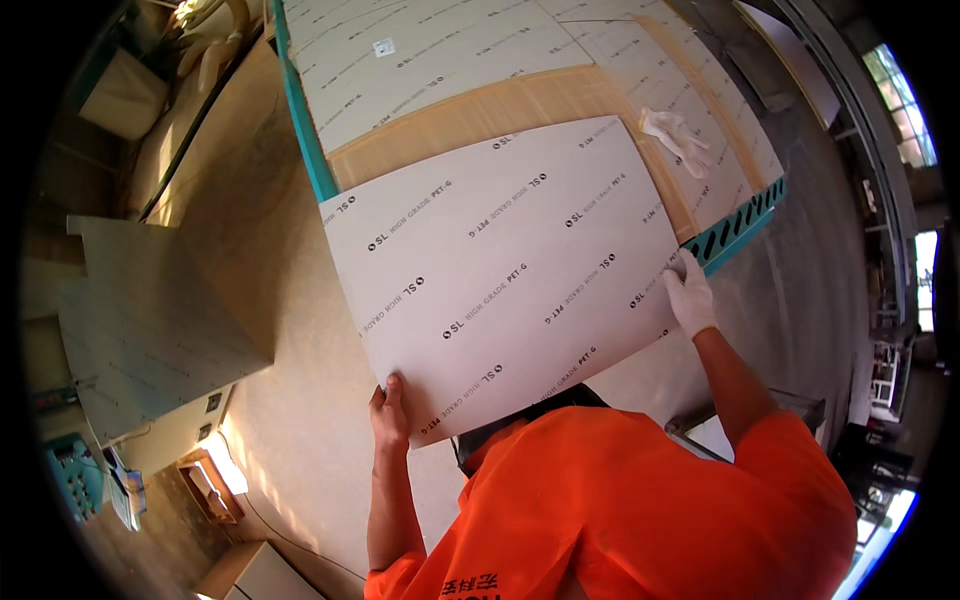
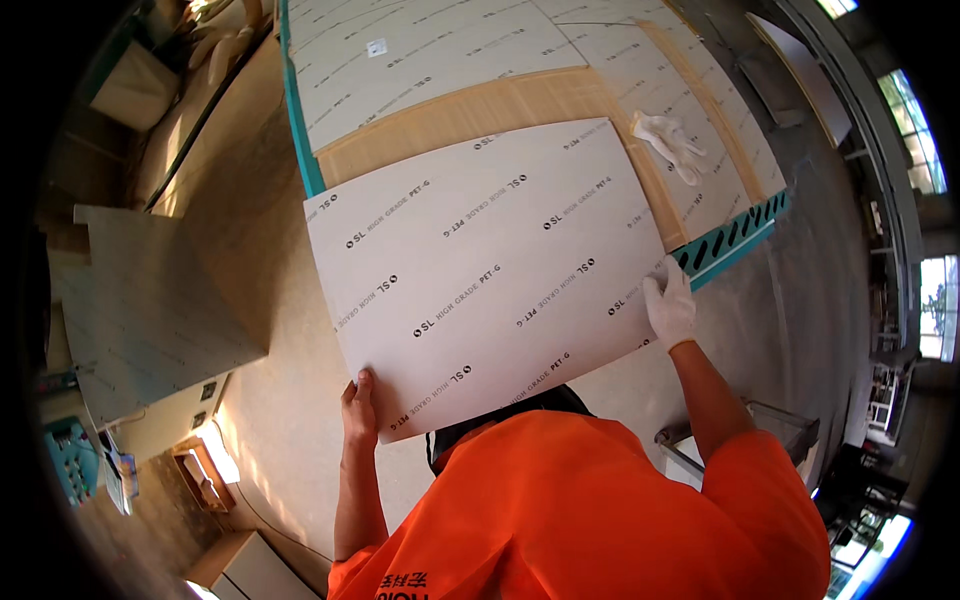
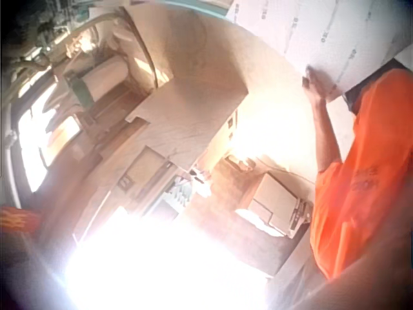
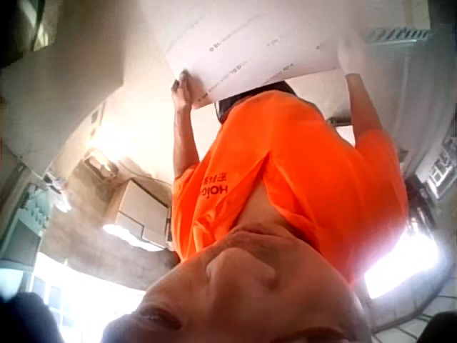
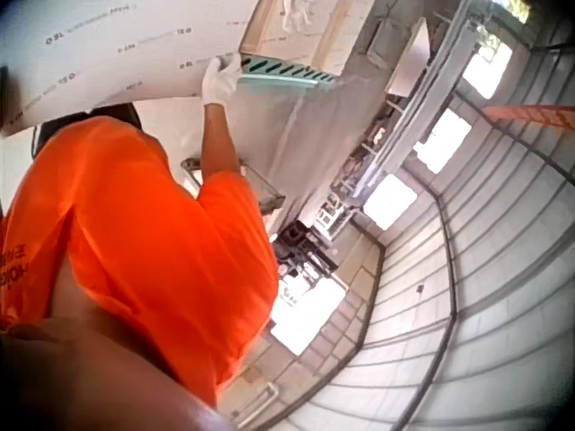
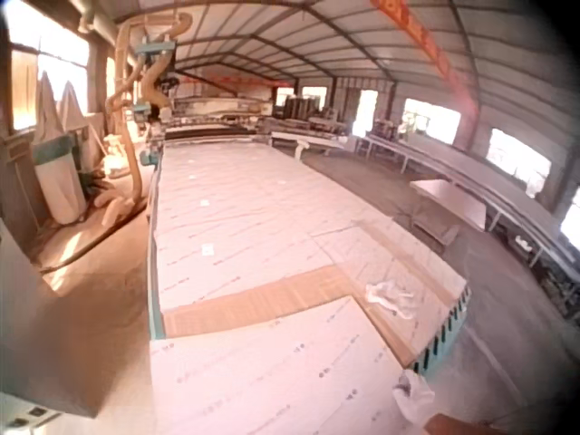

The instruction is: The person positions and applies a rectangular veneer panel onto a large wood-based board using a large industrial vacuum press machine.

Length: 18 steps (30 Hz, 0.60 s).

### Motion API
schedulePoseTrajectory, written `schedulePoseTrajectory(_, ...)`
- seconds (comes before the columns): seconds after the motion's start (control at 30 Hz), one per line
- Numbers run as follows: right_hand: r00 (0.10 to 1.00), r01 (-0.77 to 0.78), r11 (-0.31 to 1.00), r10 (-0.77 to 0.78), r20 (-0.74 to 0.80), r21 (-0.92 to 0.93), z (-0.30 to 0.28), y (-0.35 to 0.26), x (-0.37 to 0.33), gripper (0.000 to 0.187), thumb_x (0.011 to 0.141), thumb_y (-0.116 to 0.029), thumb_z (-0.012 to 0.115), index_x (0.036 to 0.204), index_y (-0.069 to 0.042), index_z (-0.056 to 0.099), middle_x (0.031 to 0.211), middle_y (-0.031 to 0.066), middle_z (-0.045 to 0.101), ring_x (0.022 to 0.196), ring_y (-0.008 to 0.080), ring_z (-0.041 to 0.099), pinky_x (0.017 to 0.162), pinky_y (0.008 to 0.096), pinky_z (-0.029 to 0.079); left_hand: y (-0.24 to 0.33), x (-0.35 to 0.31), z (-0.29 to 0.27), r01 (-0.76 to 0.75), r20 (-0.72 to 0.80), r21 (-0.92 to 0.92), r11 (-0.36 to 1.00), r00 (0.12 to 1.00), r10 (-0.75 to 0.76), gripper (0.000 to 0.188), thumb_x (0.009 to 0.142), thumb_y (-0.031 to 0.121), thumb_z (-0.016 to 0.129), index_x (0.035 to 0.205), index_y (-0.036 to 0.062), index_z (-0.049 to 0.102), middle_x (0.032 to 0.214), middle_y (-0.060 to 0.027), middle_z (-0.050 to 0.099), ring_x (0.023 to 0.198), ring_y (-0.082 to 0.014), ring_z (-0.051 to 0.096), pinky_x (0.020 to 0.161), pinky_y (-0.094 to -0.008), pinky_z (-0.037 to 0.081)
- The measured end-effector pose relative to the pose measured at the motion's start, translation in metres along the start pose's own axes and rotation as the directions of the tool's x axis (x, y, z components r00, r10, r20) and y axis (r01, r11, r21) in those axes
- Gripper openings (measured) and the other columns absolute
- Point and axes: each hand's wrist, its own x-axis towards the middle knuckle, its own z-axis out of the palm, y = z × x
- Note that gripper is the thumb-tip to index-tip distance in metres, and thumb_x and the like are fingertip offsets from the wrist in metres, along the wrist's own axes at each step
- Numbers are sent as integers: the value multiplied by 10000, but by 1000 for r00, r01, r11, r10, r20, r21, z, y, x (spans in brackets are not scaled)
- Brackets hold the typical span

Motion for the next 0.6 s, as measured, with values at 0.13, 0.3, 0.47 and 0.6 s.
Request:
schedulePoseTrajectory(0.13, 946, -246, 921, 160, 282, 302, -3, 47, 42, 561, 952, -412, 590, 1346, -12, 599, 1282, 238, 647, 1198, 405, 604, 1036, 432, 458, 2, 10, -10, -28, 28, 2, 1000, 999, 28, 607, 1050, 449, 561, 1338, -85, 545, 1245, -167, 656, 1084, -252, 645, 937, -380, 523)
schedulePoseTrajectory(0.3, 870, -481, 688, 295, 396, 543, -28, 7, 39, 584, 988, -440, 579, 1184, 103, 662, 1128, 160, 702, 1028, 244, 660, 924, 372, 496, 60, -41, 7, -46, -88, 119, 992, 995, 56, 594, 1048, 467, 549, 1312, -63, 601, 1206, -140, 669, 1059, -256, 645, 912, -390, 528)
schedulePoseTrajectory(0.47, 896, -438, 540, 329, 298, 719, -43, 6, 1, 508, 958, -403, 640, 1049, 95, 681, 1004, 98, 689, 911, 188, 617, 837, 351, 496, 44, -66, 23, -174, -232, 110, 979, 953, 196, 546, 1053, 420, 574, 1223, -96, 623, 1099, -149, 669, 967, -227, 623, 845, -365, 526)
schedulePoseTrajectory(0.6, 960, -202, 451, 269, 84, 869, -37, 69, -9, 404, 951, -333, 664, 989, 67, 710, 943, 36, 666, 890, 108, 567, 799, 322, 489, -1, -31, 19, -420, -163, 143, 896, 883, 440, 527, 1050, 417, 588, 1179, -93, 627, 1088, -134, 666, 941, -210, 611, 817, -353, 518)
